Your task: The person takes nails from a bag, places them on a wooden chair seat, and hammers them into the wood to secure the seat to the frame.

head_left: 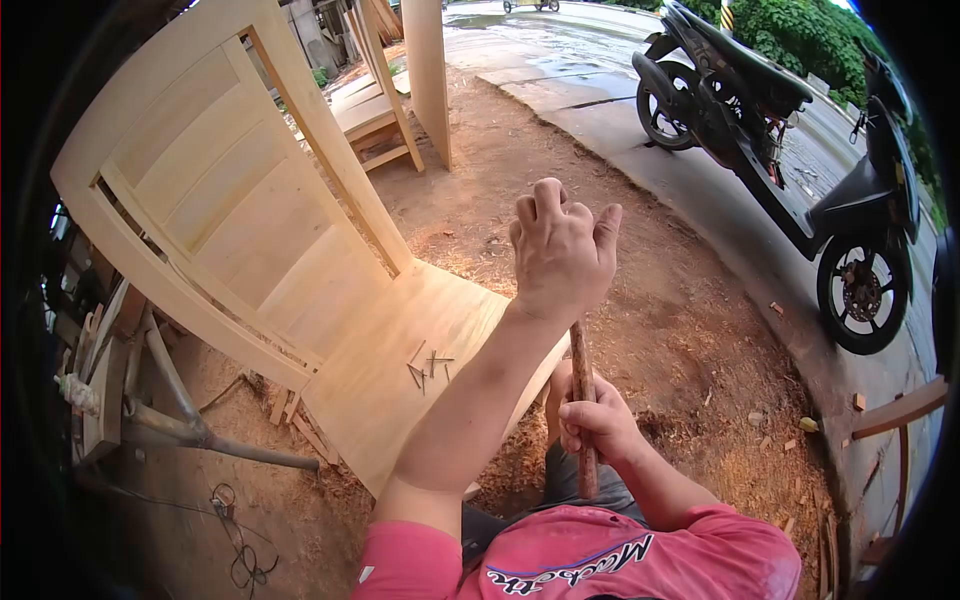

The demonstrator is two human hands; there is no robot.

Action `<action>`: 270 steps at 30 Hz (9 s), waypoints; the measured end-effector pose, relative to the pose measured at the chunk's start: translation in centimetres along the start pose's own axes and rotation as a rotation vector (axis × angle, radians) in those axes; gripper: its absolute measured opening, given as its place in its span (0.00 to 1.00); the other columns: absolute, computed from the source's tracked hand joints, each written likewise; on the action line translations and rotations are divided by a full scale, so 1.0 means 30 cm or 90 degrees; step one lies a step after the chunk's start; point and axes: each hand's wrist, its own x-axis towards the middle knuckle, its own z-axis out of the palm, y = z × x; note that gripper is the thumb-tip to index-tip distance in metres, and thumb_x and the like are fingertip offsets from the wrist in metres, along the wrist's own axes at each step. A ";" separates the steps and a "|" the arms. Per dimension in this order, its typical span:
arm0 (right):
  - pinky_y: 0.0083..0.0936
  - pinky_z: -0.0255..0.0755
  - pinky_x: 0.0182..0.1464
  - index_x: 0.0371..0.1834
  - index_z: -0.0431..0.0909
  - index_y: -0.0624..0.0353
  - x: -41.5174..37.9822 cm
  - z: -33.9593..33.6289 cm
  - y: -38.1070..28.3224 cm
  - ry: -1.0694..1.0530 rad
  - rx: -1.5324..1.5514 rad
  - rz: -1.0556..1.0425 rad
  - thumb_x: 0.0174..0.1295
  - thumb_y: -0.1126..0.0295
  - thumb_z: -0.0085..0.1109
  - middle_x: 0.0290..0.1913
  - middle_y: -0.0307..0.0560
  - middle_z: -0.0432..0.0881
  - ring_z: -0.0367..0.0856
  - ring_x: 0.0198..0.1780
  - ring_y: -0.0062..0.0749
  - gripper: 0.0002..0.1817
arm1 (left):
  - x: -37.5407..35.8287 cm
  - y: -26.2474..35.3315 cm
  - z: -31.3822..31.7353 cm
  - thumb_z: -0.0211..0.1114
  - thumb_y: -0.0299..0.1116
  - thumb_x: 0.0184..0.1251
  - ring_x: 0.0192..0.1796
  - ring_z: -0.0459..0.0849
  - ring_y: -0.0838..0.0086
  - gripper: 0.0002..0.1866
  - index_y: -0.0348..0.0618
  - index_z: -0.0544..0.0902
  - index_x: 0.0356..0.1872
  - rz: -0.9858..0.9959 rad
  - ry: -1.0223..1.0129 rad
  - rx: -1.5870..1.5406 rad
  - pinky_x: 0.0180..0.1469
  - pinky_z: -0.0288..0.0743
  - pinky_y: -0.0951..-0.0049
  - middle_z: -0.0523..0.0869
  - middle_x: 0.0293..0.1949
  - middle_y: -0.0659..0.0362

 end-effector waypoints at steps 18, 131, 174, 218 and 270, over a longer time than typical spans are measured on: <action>0.25 0.71 0.18 0.41 0.68 0.59 -0.033 -0.134 0.001 0.157 -0.012 -0.038 0.57 0.74 0.66 0.22 0.42 0.74 0.75 0.15 0.28 0.15 | 0.033 0.042 0.337 0.50 0.48 0.77 0.57 0.74 0.50 0.27 0.31 0.86 0.36 -0.035 -0.177 -0.074 0.64 0.66 0.51 0.79 0.48 0.43; 0.23 0.73 0.26 0.51 0.68 0.66 0.374 0.163 0.193 0.065 -0.268 -0.075 0.62 0.69 0.61 0.29 0.44 0.75 0.77 0.23 0.27 0.18 | -0.994 -1.103 -0.492 0.64 0.32 0.72 0.39 0.89 0.72 0.11 0.38 0.89 0.47 -0.609 0.503 0.049 0.47 0.80 0.73 0.92 0.37 0.53; 0.23 0.73 0.31 0.48 0.69 0.65 0.375 0.159 0.180 0.054 -0.271 -0.044 0.62 0.66 0.62 0.29 0.44 0.75 0.77 0.25 0.28 0.17 | -1.002 -1.126 -0.505 0.62 0.29 0.70 0.39 0.89 0.63 0.08 0.40 0.87 0.42 -0.546 0.410 0.142 0.46 0.80 0.66 0.90 0.35 0.54; 0.25 0.76 0.27 0.51 0.66 0.67 0.381 0.123 0.186 0.033 -0.210 -0.071 0.58 0.71 0.66 0.30 0.45 0.78 0.80 0.23 0.29 0.22 | -0.978 -1.110 -0.510 0.57 0.30 0.74 0.39 0.89 0.62 0.10 0.37 0.85 0.42 -0.547 0.313 0.187 0.44 0.81 0.64 0.90 0.36 0.51; 0.38 0.71 0.31 0.43 0.71 0.67 0.513 0.743 0.240 -0.423 -0.916 -0.030 0.71 0.65 0.54 0.25 0.55 0.78 0.76 0.25 0.39 0.12 | -0.980 -1.149 -0.495 0.59 0.23 0.62 0.39 0.88 0.53 0.08 0.38 0.87 0.34 -0.470 0.336 0.257 0.46 0.82 0.58 0.89 0.34 0.47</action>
